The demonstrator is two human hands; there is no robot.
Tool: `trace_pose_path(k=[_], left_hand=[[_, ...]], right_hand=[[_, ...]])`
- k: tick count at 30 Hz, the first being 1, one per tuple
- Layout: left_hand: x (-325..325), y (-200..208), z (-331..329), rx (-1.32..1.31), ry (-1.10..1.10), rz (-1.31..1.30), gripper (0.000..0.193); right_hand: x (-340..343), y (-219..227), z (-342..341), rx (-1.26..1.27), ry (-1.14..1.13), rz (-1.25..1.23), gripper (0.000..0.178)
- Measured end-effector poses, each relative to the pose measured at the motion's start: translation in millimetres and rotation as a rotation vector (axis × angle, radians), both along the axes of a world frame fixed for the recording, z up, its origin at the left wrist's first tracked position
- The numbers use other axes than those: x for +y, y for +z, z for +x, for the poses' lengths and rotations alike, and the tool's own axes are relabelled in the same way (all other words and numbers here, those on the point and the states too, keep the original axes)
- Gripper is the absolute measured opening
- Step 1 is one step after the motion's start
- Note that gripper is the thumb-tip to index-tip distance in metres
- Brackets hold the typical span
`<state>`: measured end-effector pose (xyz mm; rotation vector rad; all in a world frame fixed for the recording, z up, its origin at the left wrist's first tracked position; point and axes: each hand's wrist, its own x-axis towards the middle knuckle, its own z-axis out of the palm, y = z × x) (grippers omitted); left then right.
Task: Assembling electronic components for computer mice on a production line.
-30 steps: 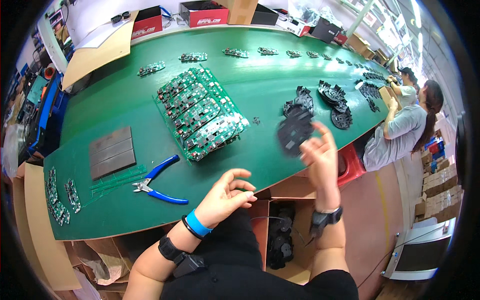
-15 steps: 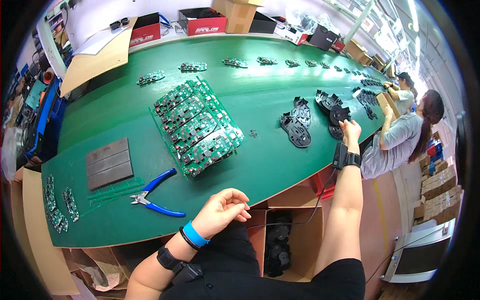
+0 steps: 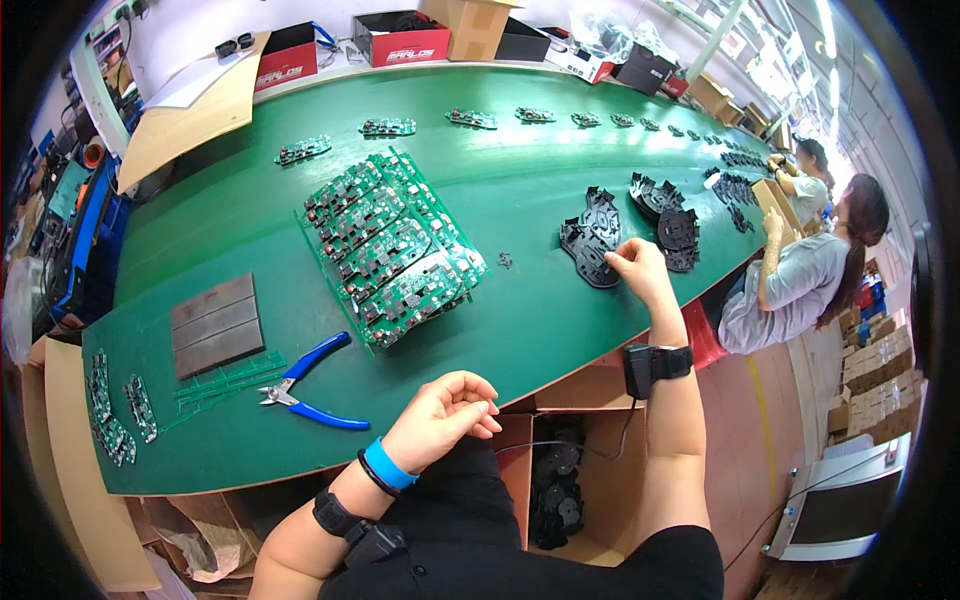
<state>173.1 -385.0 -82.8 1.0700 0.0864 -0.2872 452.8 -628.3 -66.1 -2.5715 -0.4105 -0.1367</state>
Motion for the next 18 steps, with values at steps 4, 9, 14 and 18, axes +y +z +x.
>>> trace_pose_path(k=[4, 9, 14, 18], left_hand=[[-0.6, 1.7, 0.4, 0.008, -0.005, -0.002, 0.017], [1.6, 0.0, 2.1, 0.040, 0.000, -0.042, 0.023], [-15.0, 11.4, 5.5, 0.071, 0.005, -0.138, 0.048], [-18.3, 3.2, 3.9, 0.088, 0.098, -0.275, 0.049]], right_hand=[[-8.2, -4.9, -0.6, 0.161, 0.010, 0.158, 0.026], [-6.1, 3.3, -46.7, 0.631, 0.050, 0.804, 0.012], [40.5, 19.3, -153.8, 0.929, 0.200, 0.809, 0.014], [58.0, 25.0, -158.2, 0.872, 0.353, 0.638, 0.012]])
